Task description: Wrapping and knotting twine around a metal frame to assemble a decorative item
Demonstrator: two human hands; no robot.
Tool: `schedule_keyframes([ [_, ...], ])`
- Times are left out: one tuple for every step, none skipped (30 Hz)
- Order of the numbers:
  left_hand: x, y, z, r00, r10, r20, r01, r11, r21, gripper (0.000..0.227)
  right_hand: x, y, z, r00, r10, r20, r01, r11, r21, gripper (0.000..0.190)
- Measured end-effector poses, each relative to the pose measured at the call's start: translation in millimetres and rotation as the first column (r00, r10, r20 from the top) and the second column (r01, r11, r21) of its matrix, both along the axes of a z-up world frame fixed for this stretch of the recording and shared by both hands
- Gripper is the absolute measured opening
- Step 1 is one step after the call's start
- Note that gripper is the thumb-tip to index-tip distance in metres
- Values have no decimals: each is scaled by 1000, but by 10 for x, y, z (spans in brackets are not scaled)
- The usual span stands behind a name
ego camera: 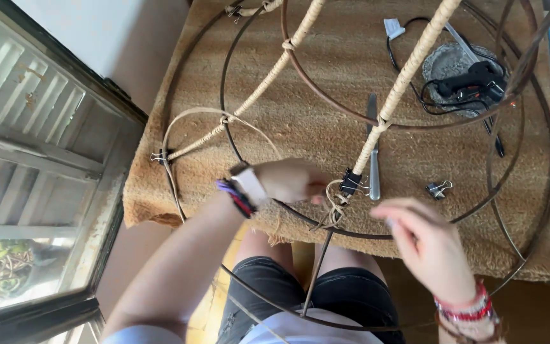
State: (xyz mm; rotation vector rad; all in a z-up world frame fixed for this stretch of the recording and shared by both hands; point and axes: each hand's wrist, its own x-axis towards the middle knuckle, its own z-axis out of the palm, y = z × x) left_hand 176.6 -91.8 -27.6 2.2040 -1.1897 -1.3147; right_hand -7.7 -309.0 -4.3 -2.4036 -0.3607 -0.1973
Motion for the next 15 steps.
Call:
schedule_keyframes([
  [22, -96, -251, 994, 2, 113, 16, 986, -163, 19, 87, -36, -29, 997, 4, 73, 3, 996, -94, 27],
  [42, -190, -501, 975, 22, 223, 51, 946, -319, 10, 171, -71, -56, 989, 16, 145, 12, 982, -188, 29],
  [77, -240, -619, 974, 21, 225, 53, 947, -318, 10, 226, -43, -75, 989, 15, 147, 13, 982, -187, 29],
  [110, -288, -741, 990, 29, 141, 40, 884, -465, 11, 279, -12, -96, 994, 47, 96, -22, 968, -250, 26],
  [117, -327, -875, 999, 23, 49, 11, 801, -598, 16, 314, 24, -122, 996, 77, 36, -62, 949, -309, 23],
  [130, -347, -935, 999, 23, 46, 9, 802, -597, 16, 321, 25, -127, 996, 77, 33, -63, 950, -307, 23],
  [160, -358, -986, 998, 44, 33, -13, 771, -637, 18, 347, 28, -126, 995, 95, 30, -78, 929, -361, 21],
  [186, -367, -1032, 998, 65, 20, -34, 737, -675, 25, 370, 34, -122, 993, 112, 26, -91, 906, -414, 20],
  [157, -327, -920, 997, 68, 20, -37, 738, -673, 25, 375, 56, -103, 993, 115, 26, -95, 906, -412, 20],
  [124, -289, -806, 995, 87, 42, -32, 708, -706, 30, 376, 76, -83, 993, 118, 17, -96, 876, -472, 17],
  [105, -266, -686, 992, 104, 69, -19, 675, -737, 36, 381, 89, -63, 993, 116, 14, -91, 842, -532, 16],
  [5, -206, -486, 992, 104, 74, -15, 676, -737, 36, 339, 93, 22, 993, 116, 19, -88, 842, -532, 16],
  [-93, -148, -287, 893, 313, 323, 17, 694, -720, 35, 299, 97, 111, 982, 157, 106, -86, 868, -488, 15],
  [-187, -90, -87, 692, 482, 537, 40, 717, -696, 34, 263, 100, 199, 962, 191, 193, -88, 892, -443, 17],
  [-383, 41, 56, 690, 483, 539, 43, 716, -697, 34, 139, 70, 234, 962, 191, 197, -86, 891, -445, 17],
])
